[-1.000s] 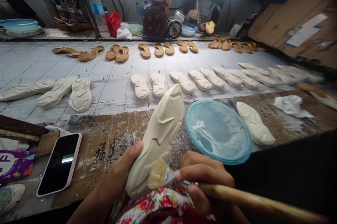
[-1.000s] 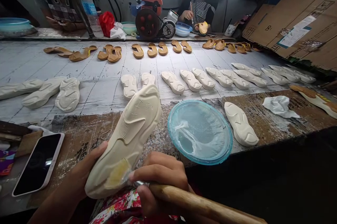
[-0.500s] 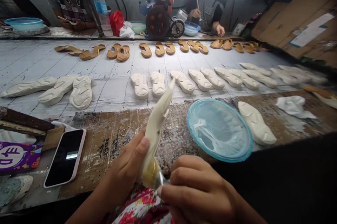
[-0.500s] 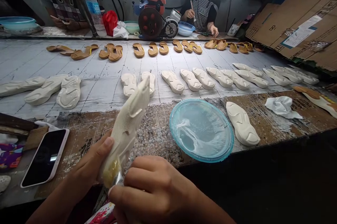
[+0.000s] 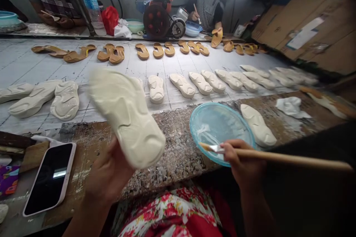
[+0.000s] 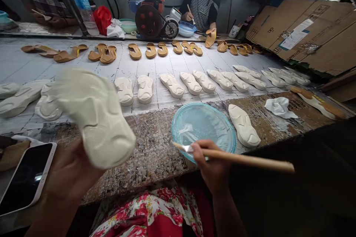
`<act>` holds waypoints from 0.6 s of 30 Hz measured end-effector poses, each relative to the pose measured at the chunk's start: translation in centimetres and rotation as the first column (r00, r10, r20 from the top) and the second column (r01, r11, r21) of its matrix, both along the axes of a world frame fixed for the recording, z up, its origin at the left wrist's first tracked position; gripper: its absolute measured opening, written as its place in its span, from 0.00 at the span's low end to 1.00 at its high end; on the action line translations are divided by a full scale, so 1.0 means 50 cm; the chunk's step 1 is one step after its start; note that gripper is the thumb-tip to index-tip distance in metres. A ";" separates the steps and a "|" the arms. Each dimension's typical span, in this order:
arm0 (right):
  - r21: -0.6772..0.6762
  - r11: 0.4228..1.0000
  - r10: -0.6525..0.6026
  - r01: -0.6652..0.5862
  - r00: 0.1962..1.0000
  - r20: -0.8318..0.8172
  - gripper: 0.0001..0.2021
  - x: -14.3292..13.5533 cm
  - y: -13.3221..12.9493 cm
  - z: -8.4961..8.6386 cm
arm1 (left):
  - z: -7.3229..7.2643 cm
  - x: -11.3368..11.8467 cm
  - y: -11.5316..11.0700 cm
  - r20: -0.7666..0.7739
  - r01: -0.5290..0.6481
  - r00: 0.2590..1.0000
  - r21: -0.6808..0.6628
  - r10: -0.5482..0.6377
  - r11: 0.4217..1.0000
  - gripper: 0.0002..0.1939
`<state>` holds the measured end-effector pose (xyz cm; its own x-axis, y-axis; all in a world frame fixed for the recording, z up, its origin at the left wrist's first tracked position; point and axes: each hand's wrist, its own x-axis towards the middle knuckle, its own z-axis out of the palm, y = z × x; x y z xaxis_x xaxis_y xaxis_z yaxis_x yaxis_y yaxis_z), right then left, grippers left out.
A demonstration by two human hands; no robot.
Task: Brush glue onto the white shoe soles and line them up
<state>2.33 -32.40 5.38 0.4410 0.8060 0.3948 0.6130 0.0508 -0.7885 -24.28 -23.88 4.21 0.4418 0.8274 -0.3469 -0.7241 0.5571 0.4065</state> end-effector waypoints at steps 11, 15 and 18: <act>-0.272 0.960 -0.066 0.069 0.998 0.021 0.17 0.057 0.024 -0.031 | -0.093 0.012 -0.014 0.000 0.274 0.960 -0.225 -0.281 0.935 0.27; -0.206 0.978 -0.022 0.009 0.998 -0.063 0.16 0.032 0.012 0.005 | -0.052 0.021 -0.020 -0.182 0.282 0.925 -0.261 -0.334 0.923 0.27; 0.024 0.977 0.212 -0.211 0.976 -0.058 0.06 -0.010 0.019 0.026 | -0.016 0.023 -0.030 -0.386 0.316 0.835 -0.247 -0.392 0.916 0.26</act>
